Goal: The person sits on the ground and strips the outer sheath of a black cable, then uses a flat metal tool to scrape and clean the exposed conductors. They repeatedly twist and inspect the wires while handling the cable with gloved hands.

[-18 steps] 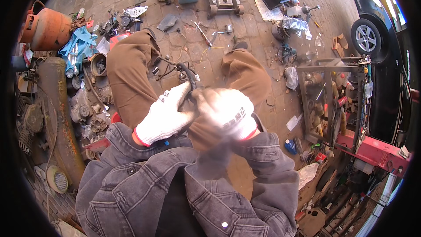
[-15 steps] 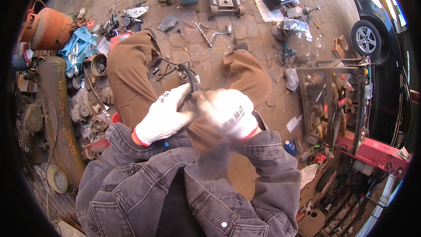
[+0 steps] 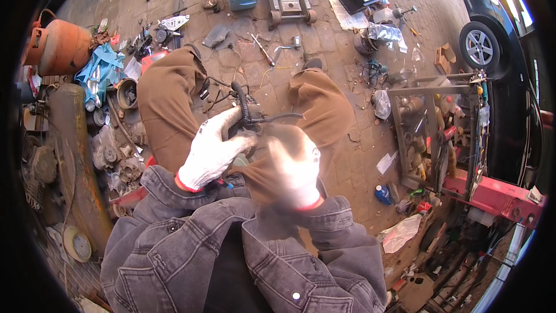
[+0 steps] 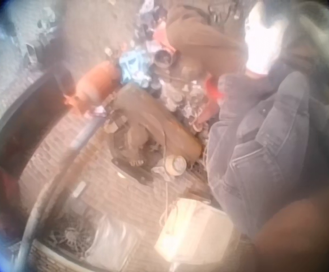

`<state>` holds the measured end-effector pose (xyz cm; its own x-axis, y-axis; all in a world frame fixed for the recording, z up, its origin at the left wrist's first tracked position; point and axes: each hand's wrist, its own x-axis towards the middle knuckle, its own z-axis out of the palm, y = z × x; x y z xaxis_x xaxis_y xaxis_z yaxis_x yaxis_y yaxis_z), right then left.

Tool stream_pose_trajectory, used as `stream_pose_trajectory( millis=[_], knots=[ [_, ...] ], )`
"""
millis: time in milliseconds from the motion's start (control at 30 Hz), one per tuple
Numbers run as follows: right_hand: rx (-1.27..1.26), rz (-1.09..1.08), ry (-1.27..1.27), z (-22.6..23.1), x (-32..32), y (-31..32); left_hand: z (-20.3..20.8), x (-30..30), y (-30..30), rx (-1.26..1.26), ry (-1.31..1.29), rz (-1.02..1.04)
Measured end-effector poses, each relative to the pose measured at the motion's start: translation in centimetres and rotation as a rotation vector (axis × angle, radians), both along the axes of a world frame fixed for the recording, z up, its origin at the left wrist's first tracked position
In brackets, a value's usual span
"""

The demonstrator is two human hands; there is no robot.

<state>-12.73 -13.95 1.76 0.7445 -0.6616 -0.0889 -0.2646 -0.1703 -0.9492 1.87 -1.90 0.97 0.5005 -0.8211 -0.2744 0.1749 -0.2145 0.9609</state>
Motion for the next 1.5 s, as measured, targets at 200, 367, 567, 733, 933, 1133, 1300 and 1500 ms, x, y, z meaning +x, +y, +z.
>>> stream_pose_trajectory(
  millis=[200,367,567,733,933,1133,1300,1500],
  knots=[
    [0.13,-0.011,0.048,0.1,0.7,0.6,-1.5,-1.2,0.3,-0.005,-0.527,0.07],
    [0.371,-0.141,0.007,0.9,1.8,1.2,-0.7,-2.2,0.0,0.047,-0.729,0.129],
    [0.436,-0.191,-0.029,1.4,2.1,1.2,0.4,-1.9,-0.4,0.002,-0.638,0.115],
    [0.42,-0.181,-0.065,0.7,2.2,1.2,-1.0,-2.1,-0.2,-0.043,-0.644,0.136],
    [0.327,-0.105,-0.085,-0.1,2.0,0.8,-2.2,-2.2,0.2,-0.071,-0.759,0.172],
    [0.35,-0.028,-0.046,-0.3,0.9,-0.2,0.1,-0.7,0.4,-0.071,0.182,-0.002],
    [0.525,-0.082,-0.133,-0.5,1.2,-0.7,0.2,-0.6,0.3,0.053,-0.014,-0.061],
    [0.44,-0.176,-0.103,0.3,2.7,-0.1,-1.5,-1.5,0.5,0.083,-0.17,0.002]
  ],
)
